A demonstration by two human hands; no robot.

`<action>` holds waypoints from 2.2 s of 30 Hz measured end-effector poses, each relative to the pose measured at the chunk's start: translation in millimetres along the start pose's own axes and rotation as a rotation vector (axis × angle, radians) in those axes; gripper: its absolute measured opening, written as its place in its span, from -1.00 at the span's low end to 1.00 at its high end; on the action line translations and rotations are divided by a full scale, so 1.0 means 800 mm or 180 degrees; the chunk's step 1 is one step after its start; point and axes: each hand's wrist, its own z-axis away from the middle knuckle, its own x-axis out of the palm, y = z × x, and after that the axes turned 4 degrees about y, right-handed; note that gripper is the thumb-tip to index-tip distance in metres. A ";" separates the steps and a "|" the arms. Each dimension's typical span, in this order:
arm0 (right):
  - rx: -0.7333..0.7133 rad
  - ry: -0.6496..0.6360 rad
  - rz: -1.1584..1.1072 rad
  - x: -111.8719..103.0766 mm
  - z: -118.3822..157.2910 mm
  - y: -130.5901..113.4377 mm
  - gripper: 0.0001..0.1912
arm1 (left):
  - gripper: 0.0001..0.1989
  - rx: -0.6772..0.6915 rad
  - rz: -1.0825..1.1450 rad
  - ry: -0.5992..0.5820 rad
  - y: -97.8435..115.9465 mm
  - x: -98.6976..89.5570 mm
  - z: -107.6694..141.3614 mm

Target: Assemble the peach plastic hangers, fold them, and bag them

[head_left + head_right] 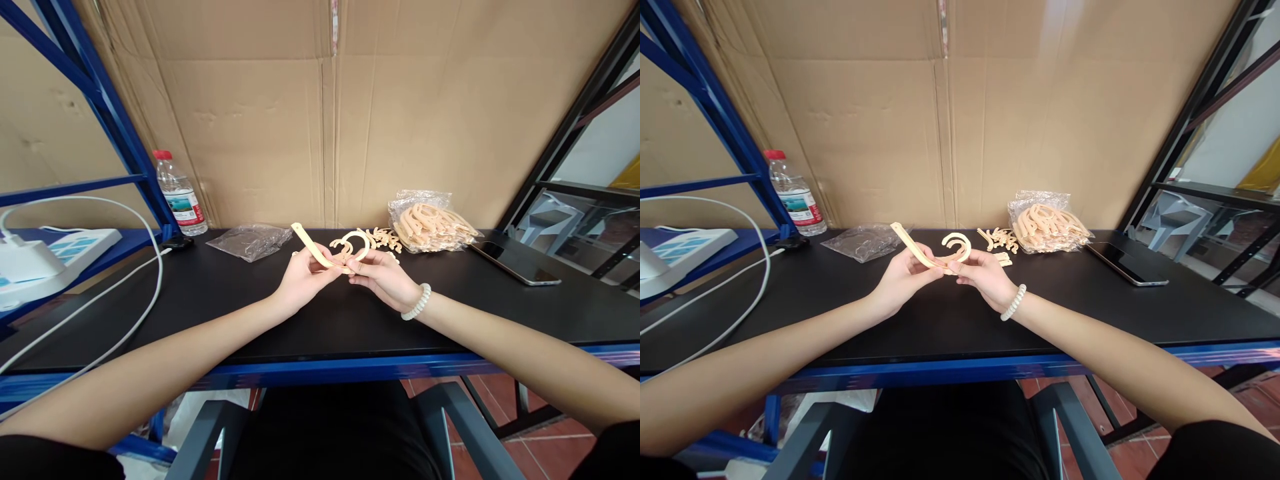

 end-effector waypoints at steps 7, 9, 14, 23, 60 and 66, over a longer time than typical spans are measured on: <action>-0.0145 0.0031 0.0383 -0.001 -0.002 -0.003 -0.68 | -0.68 -0.0789 0.0224 -0.0007 0.004 0.001 -0.001; -0.0196 -0.0026 0.0467 0.001 -0.002 -0.001 -0.65 | -0.69 -0.0887 0.0115 -0.0090 0.003 0.002 0.000; -0.0358 -0.0074 0.0815 -0.017 -0.021 -0.009 -0.63 | -0.62 -0.0923 0.0241 -0.0083 0.003 0.003 0.000; -0.1778 -0.0787 0.5474 -0.121 -0.118 -0.070 -0.76 | -0.64 -0.1131 0.0359 0.0106 0.005 0.001 0.000; 0.0329 0.0158 0.0015 -0.022 0.004 -0.018 -0.82 | -0.76 -0.1058 0.0433 -0.0350 0.005 -0.005 -0.002; 0.0236 0.0262 -0.0114 -0.022 0.003 -0.014 -0.86 | -0.75 -0.1202 0.0561 -0.0337 0.002 -0.006 -0.003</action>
